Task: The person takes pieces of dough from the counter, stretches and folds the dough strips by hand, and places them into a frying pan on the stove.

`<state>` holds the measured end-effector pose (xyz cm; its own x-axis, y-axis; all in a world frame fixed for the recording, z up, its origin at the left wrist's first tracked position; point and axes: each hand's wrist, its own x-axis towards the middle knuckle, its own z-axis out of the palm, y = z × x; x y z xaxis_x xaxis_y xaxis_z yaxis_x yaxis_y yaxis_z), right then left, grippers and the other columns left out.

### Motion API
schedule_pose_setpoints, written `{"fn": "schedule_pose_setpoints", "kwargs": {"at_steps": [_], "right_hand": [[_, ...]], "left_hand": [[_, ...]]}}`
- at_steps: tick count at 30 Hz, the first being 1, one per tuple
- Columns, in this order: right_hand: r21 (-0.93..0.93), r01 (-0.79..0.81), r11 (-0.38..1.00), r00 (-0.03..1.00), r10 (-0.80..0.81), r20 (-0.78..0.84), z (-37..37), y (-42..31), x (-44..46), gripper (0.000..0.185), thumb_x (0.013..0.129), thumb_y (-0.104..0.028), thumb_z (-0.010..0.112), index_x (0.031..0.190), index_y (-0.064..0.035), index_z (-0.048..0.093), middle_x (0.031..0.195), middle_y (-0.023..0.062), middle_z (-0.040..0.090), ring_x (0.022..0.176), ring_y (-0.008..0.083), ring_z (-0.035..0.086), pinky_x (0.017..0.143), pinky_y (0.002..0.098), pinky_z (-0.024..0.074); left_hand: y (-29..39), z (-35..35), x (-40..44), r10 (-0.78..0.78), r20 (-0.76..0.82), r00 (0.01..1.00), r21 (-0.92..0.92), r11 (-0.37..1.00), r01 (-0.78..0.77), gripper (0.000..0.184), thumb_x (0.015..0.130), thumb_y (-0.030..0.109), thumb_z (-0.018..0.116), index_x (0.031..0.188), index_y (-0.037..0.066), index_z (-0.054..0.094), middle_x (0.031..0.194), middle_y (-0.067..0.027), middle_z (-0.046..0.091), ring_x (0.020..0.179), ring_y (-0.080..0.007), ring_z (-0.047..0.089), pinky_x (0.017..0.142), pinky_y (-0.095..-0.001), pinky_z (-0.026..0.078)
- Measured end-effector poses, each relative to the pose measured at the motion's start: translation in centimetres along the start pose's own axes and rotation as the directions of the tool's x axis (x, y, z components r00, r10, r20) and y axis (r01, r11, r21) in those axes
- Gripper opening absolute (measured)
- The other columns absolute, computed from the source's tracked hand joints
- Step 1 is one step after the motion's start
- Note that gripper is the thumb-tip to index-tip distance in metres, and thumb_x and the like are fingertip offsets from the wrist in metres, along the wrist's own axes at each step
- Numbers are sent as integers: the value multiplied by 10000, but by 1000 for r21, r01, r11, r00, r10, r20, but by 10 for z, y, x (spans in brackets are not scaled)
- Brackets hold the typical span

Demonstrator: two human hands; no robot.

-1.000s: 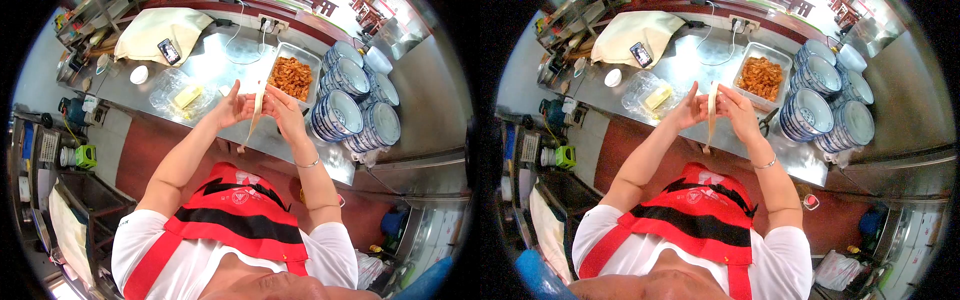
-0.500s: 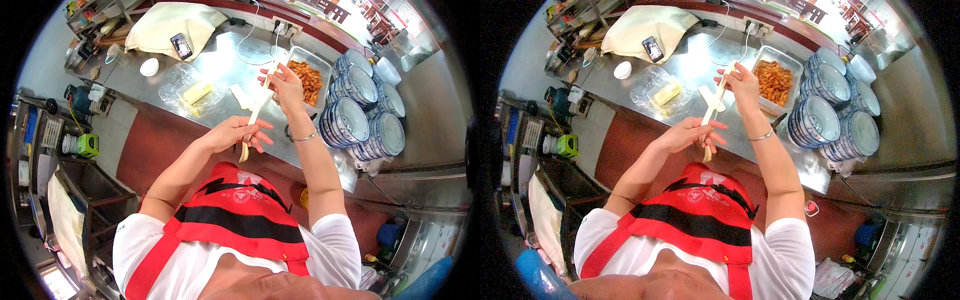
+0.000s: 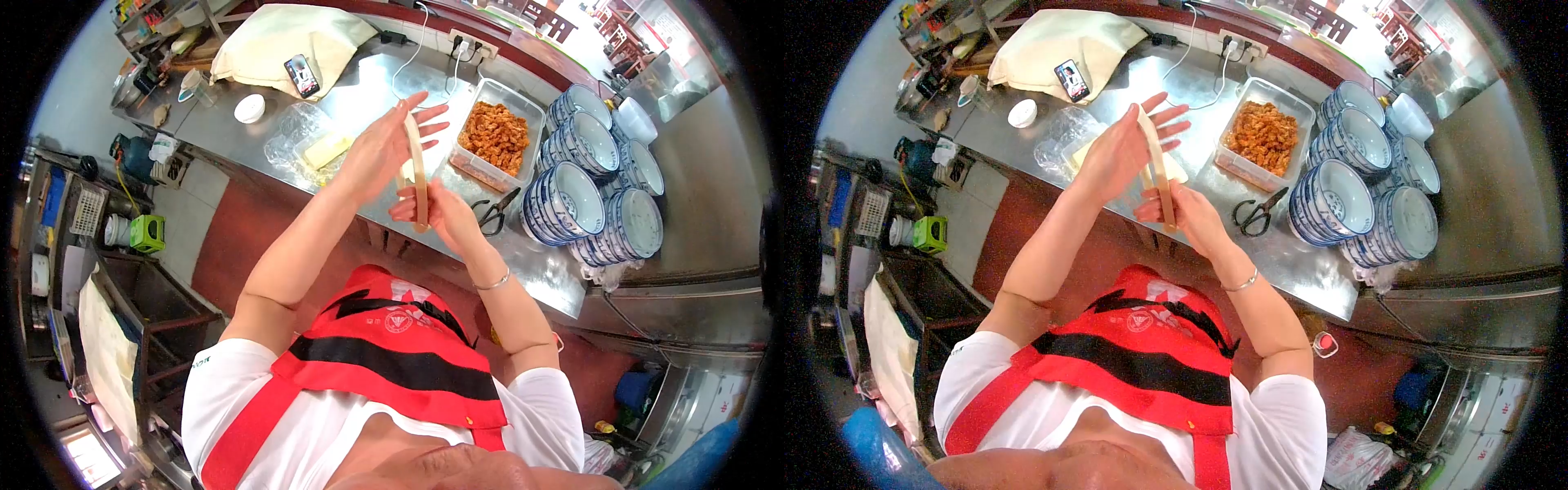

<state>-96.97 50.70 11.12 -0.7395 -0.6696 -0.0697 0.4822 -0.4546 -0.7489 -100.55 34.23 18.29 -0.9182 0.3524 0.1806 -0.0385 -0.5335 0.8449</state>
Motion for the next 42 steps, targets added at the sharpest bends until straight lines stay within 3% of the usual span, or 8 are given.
{"fn": "schedule_pose_setpoints", "kwargs": {"at_steps": [5,12,19,20,22,24,33,42], "right_hand": [[-495,-28,868,1000,25,-14,16,-12,-28,320,961,-172,504,1185,55,532,1030,145,661,981,173,626,852,305,494],[-287,3,958,987,44,157,31,-23,-44,385,962,-163,493,1284,48,475,1074,176,647,1025,220,622,890,315,470],[-24,152,988,960,-141,242,41,-38,-23,734,915,-445,500,1409,42,260,1240,266,531,1126,361,554,994,442,408],[-19,223,975,955,-215,204,41,-40,-17,798,899,-499,500,1422,38,230,1281,273,497,1164,368,527,1008,441,396],[35,260,965,944,-261,201,37,-43,-10,787,906,-496,487,1429,31,225,1329,279,451,1209,367,488,1035,445,369],[3,308,951,949,-307,73,39,-52,-7,786,908,-502,478,1432,24,221,1335,285,440,1211,373,484,1043,452,362],[-191,421,887,894,-370,251,42,-78,-13,653,971,-443,359,1429,8,245,1302,294,473,1149,365,539,1016,447,380],[-469,471,747,881,-415,224,54,-61,0,725,954,-462,428,1465,-16,170,1354,255,437,1195,348,507,1015,432,376]], "left_hand": [[-1,-17,9,84,-97,992,325,944,-48,551,992,427,352,1319,4,482,1416,-122,420,1325,-272,352,1108,-401,231],[-22,-54,16,79,-102,992,547,837,-11,462,977,379,378,1222,57,601,1445,-72,399,1353,-247,301,1124,-412,166],[-50,-57,-8,-361,33,932,-22,932,362,679,961,544,334,1342,-9,435,1370,-126,462,1245,-270,441,1030,-384,367],[-55,-59,-13,-519,107,848,-161,833,530,714,952,576,318,1344,-10,427,1323,-134,508,1167,-279,527,982,-389,425],[-70,-49,-23,-131,687,715,-629,385,675,761,937,632,232,1330,16,446,1235,-141,566,1039,-262,613,918,-385,473],[-64,-25,-49,-391,223,893,72,920,385,713,978,563,158,1272,3,489,1120,-111,624,958,-203,623,888,-334,459],[-44,-33,-61,-261,199,945,504,854,130,464,983,374,419,1230,4,550,1060,-81,648,977,-144,588,902,-293,437],[-40,-1,-55,211,-9,977,841,530,-107,245,887,152,595,1062,-15,633,1031,-121,636,923,-210,617,815,-309,458]]}}
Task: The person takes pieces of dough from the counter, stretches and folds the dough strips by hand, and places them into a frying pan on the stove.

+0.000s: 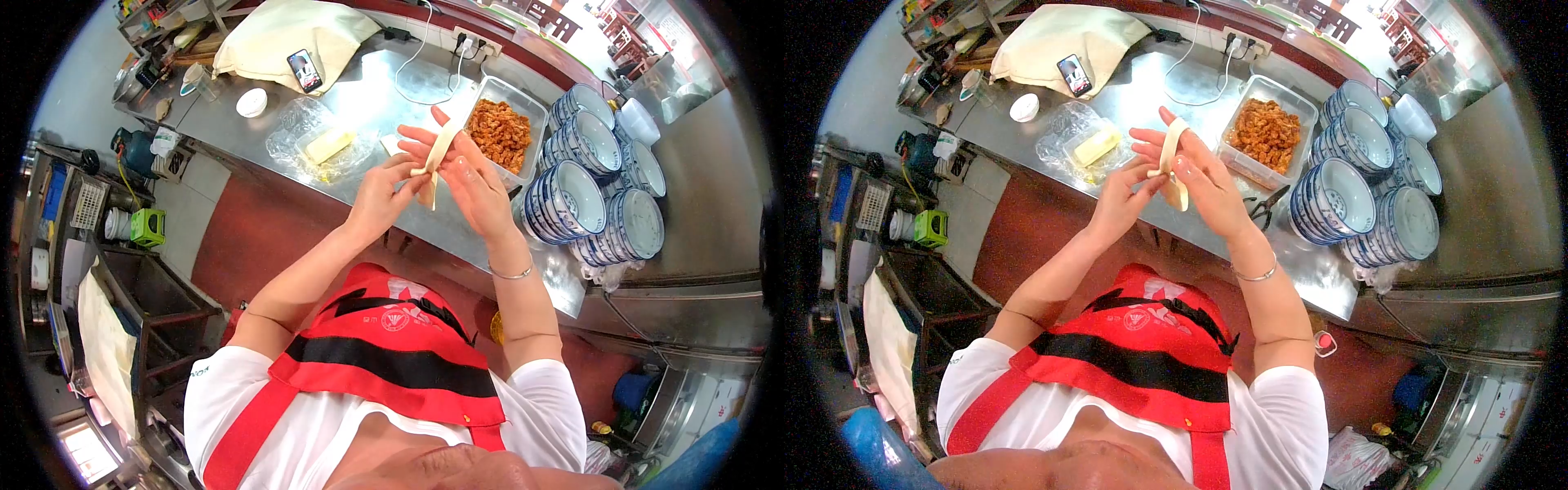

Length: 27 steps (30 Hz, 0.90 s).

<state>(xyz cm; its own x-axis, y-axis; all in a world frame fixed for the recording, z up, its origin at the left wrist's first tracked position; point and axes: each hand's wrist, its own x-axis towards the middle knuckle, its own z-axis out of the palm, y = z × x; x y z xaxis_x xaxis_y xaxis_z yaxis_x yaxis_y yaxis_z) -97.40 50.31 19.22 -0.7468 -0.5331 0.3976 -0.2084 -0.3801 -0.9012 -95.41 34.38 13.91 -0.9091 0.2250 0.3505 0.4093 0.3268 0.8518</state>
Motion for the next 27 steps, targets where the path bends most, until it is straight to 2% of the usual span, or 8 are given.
{"fn": "schedule_pose_setpoints", "kwargs": {"at_steps": [5,9,11,17,19,21,23,27], "right_hand": [[47,37,998,988,-30,-154,-8,-1,-2,652,982,-422,382,1477,-64,156,1347,255,443,1174,353,522,989,432,399],[218,51,975,954,17,-300,-10,-5,-1,575,1014,-341,327,1482,-101,94,1330,247,459,1107,353,566,922,443,462],[282,62,957,937,41,-347,-15,-7,0,599,1016,-313,340,1486,-94,40,1321,235,471,1071,341,588,898,436,485],[131,-25,991,925,73,-373,-22,-19,5,610,1006,-204,375,1487,-102,15,1262,222,530,1011,314,624,867,384,509],[-227,-48,973,928,-40,-371,-21,-25,8,646,981,-120,412,1487,-89,13,1236,203,555,1011,274,628,833,346,520],[-259,-65,964,946,-22,-322,-27,-31,10,669,966,-92,427,1486,-80,7,1223,196,565,1005,260,632,825,337,522],[-290,-82,953,962,0,-272,-29,-34,11,693,951,-64,442,1486,-72,1,1210,189,575,998,247,635,817,329,523],[-344,-135,929,966,46,-255,-26,-35,13,726,922,-25,460,1479,-46,-5,1174,179,597,967,248,649,817,323,523]], "left_hand": [[17,2,-4,-20,-234,972,-61,998,6,257,952,166,491,1099,-2,617,1050,-135,633,894,-220,629,787,-284,465],[-3,-6,-12,-304,-77,950,-402,881,249,328,998,214,401,1196,9,564,1171,-111,600,1035,-208,587,884,-323,449],[-10,-7,-12,-487,-55,872,-838,497,224,349,1012,263,365,1252,47,496,1222,-78,561,1080,-199,553,934,-353,428],[-46,-16,-32,-617,81,783,-968,139,209,328,1002,279,402,1183,22,495,1144,-103,580,1043,-202,559,920,-353,449],[-56,-20,-39,-603,56,796,-966,168,195,317,1000,270,401,1172,24,503,1126,-97,589,1019,-196,571,908,-344,456],[-63,-20,-40,-588,32,808,-964,196,181,307,999,260,400,1161,25,512,1109,-90,597,996,-191,582,895,-336,464],[-68,-21,-35,-635,30,772,-749,497,438,298,985,250,426,1141,25,542,1055,-64,620,925,-176,607,850,-313,484],[-91,-4,-20,-498,59,865,-482,745,462,288,948,243,505,1092,13,599,994,-62,637,877,-170,619,810,-311,504]]}}
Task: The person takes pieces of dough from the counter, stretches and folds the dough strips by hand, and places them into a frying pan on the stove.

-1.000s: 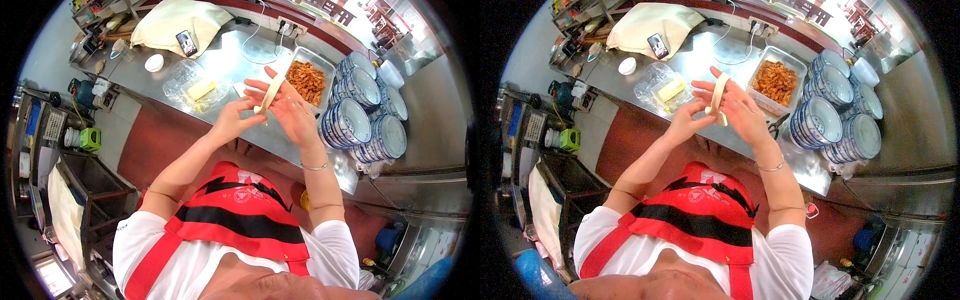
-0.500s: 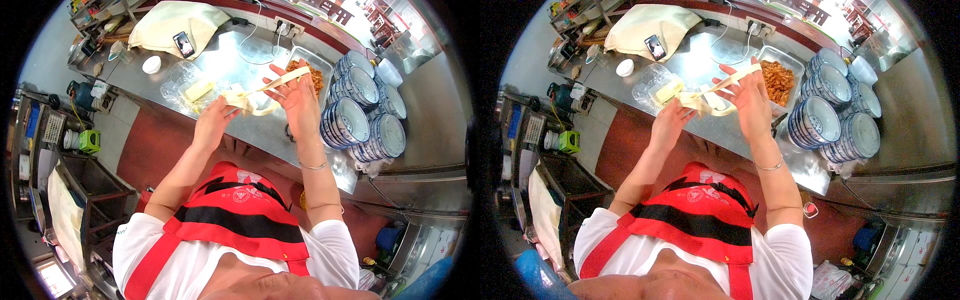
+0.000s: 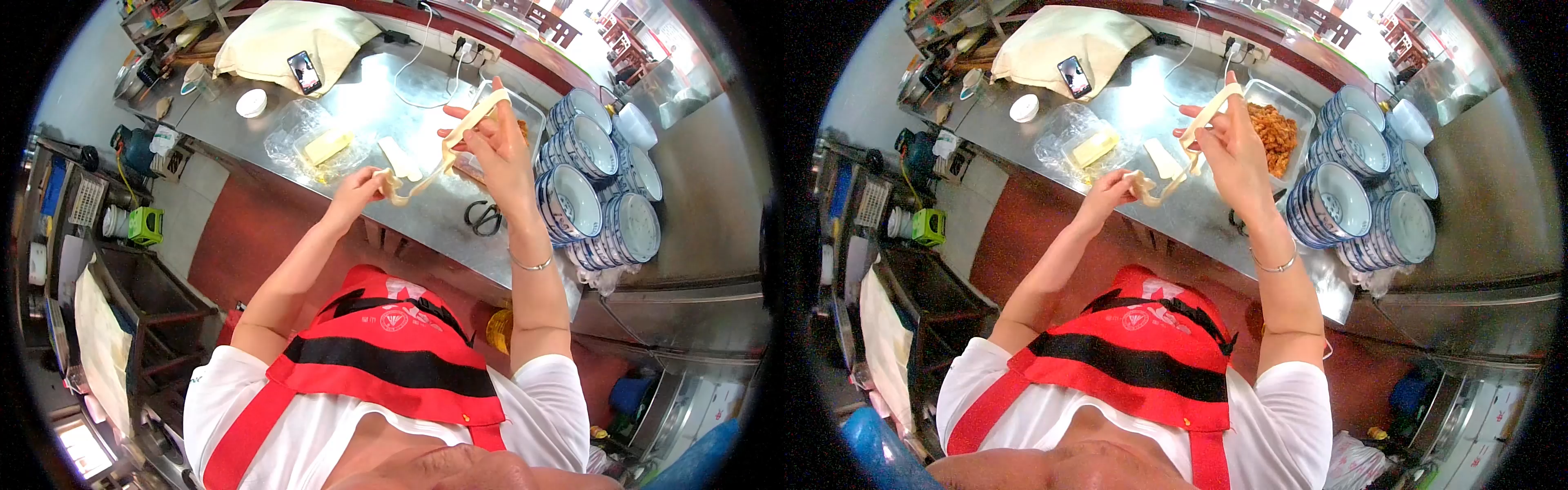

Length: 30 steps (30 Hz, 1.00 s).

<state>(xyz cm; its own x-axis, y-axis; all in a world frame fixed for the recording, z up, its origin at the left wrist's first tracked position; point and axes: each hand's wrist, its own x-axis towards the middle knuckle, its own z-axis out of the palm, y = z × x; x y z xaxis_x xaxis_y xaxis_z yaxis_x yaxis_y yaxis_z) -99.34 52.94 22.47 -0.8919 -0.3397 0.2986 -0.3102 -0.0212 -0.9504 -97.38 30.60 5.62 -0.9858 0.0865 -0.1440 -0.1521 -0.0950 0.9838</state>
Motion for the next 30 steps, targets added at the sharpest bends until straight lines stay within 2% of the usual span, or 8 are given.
{"fn": "schedule_pose_setpoints", "kwargs": {"at_steps": [6,10,12,15,17,19,27,30], "right_hand": [[119,-62,991,998,65,-24,8,-11,4,752,900,24,463,1470,-36,-23,1153,214,600,937,281,661,799,341,546],[296,-33,955,999,44,-30,17,-11,9,762,895,40,463,1460,-25,-45,1111,230,613,920,299,664,769,369,572],[243,-19,970,999,30,-42,21,-12,13,756,894,42,463,1460,-23,-34,1105,226,618,913,295,667,759,358,573],[136,12,991,998,-4,-56,26,-14,19,742,894,47,461,1459,-17,-16,1089,218,627,900,284,674,744,335,574],[83,28,996,998,-23,-60,28,-15,22,736,893,50,459,1458,-13,-9,1081,215,632,894,278,677,740,324,573],[11,86,996,995,-85,-57,29,-16,26,720,895,44,464,1454,-1,13,1059,208,643,891,264,680,736,314,572],[-40,173,984,981,-176,-87,30,-39,38,752,900,21,487,1461,-8,-12,1048,202,648,875,249,682,736,299,569],[-101,206,973,973,-215,-86,41,-44,39,742,899,29,485,1464,-19,6,1047,196,650,867,247,683,730,297,569]], "left_hand": [[10,16,23,199,86,976,584,784,-211,312,914,212,536,1153,18,581,1104,-115,605,946,-196,613,873,-300,474],[40,41,19,400,123,908,248,874,-419,378,921,216,513,1238,11,515,1205,-128,565,1083,-216,574,941,-318,436],[69,43,10,294,169,941,-184,947,-263,442,943,244,485,1309,2,433,1235,-125,554,1183,-221,517,1002,-347,395],[96,50,2,309,267,913,-390,901,-191,405,969,270,453,1269,-2,464,1229,-121,556,1114,-192,553,967,-345,419],[101,51,-2,332,237,913,-314,915,-252,331,978,261,456,1175,8,539,1148,-102,605,1010,-161,602,890,-311,463],[100,47,-1,236,231,944,51,966,-254,265,974,224,469,1061,4,587,1040,-73,647,906,-151,638,813,-276,497],[116,20,-28,148,236,960,-151,982,-114,278,906,75,549,1169,-15,562,937,-56,621,890,-115,608,781,-274,497],[116,11,-35,266,152,952,245,923,-297,234,913,74,530,1127,-8,577,918,-44,602,854,-75,573,715,-250,475]]}}
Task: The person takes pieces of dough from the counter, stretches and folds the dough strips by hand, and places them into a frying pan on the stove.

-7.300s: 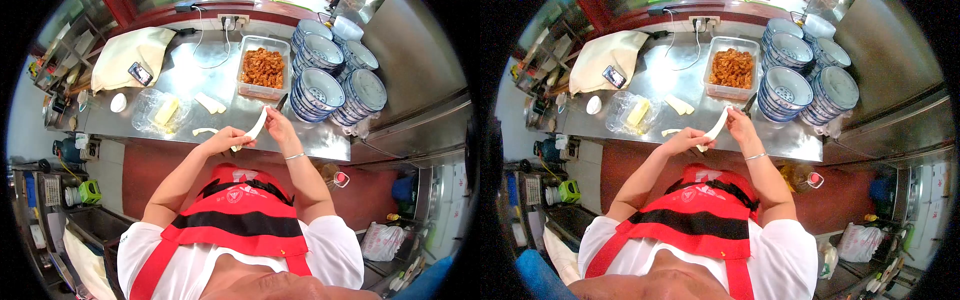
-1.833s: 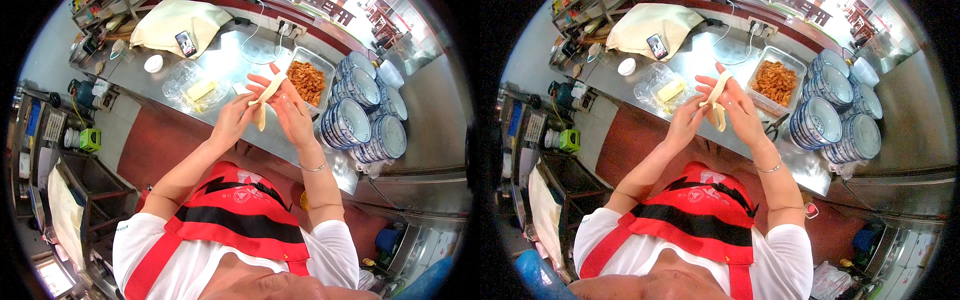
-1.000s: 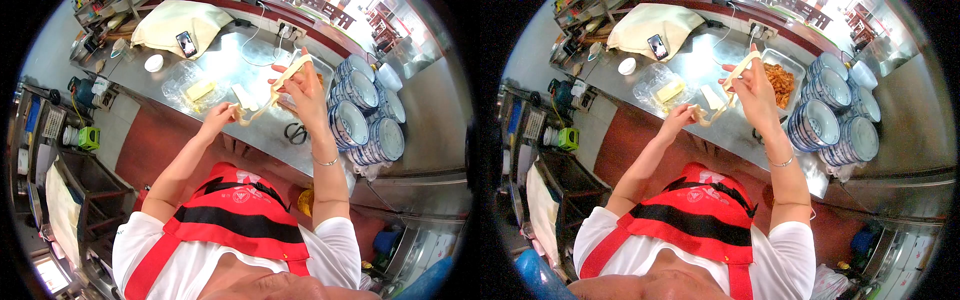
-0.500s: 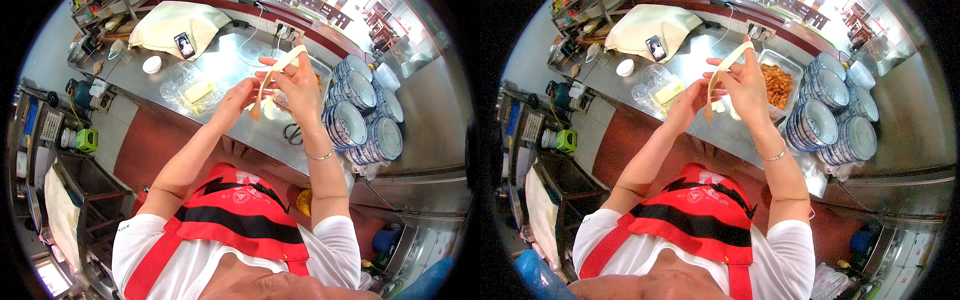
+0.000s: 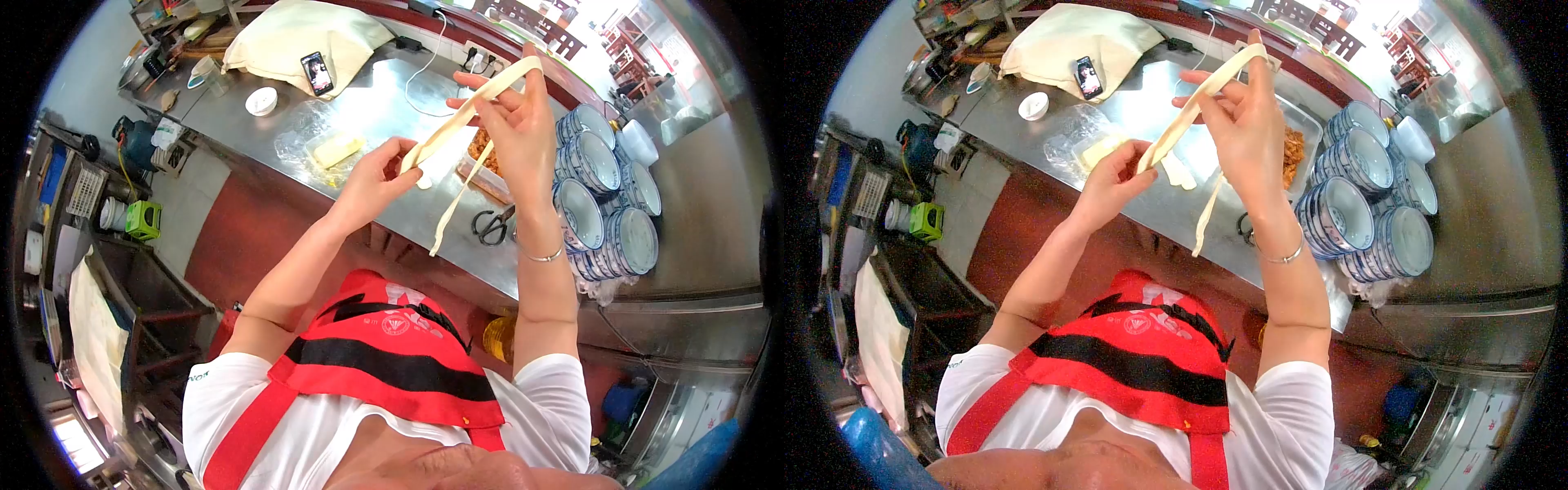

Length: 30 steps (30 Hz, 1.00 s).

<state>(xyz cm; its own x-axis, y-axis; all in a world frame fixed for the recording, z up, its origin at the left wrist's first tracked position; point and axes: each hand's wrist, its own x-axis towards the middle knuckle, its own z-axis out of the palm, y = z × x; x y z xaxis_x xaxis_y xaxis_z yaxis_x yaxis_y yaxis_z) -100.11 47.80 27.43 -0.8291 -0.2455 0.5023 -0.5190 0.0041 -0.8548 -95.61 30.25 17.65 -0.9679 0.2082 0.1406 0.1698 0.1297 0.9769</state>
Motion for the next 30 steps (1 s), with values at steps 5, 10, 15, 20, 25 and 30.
{"fn": "schedule_pose_setpoints", "kwargs": {"at_steps": [5,10,15,20,25,30], "right_hand": [[20,17,1000,996,-18,84,31,-23,-7,733,905,57,461,1471,-53,9,1081,223,629,899,277,673,766,330,573],[43,24,999,996,-28,87,59,-33,-8,746,901,63,457,1470,-55,-12,1085,238,624,902,277,673,767,337,574],[162,34,986,995,-48,84,94,-43,-13,740,900,58,475,1470,-68,20,1088,262,615,873,282,675,745,341,567],[309,36,950,997,-57,61,130,-51,-21,715,893,69,485,1467,-65,81,1079,275,606,860,298,672,741,345,565],[520,-71,851,992,8,123,159,-42,-31,754,883,73,496,1469,-65,42,1082,276,601,866,311,665,717,337,567],[620,-219,753,948,13,319,196,-42,-51,740,891,67,494,1466,-62,47,1083,273,597,891,326,657,737,350,572]], "left_hand": [[14,-16,-12,-7,-165,986,-160,987,-20,142,916,101,565,1005,-5,596,818,-21,612,708,-69,576,635,-221,457],[8,-48,-37,27,-171,985,-173,983,-57,180,922,97,559,1045,-24,610,857,-60,656,720,-93,622,641,-219,475],[7,-86,-77,17,-302,953,-183,980,-75,218,933,79,527,1105,-30,606,874,-74,660,765,-110,634,678,-233,487],[13,-124,-128,-84,-519,851,-451,872,-189,138,927,90,559,998,-16,613,824,-56,638,695,-100,599,635,-230,459],[23,-149,-198,-31,-735,677,-429,795,-429,137,914,113,595,972,-7,629,779,-41,624,673,-104,593,620,-227,465],[41,-152,-283,55,-908,415,-135,900,-415,167,913,142,607,990,3,659,806,-43,650,664,-103,617,609,-218,482]]}}
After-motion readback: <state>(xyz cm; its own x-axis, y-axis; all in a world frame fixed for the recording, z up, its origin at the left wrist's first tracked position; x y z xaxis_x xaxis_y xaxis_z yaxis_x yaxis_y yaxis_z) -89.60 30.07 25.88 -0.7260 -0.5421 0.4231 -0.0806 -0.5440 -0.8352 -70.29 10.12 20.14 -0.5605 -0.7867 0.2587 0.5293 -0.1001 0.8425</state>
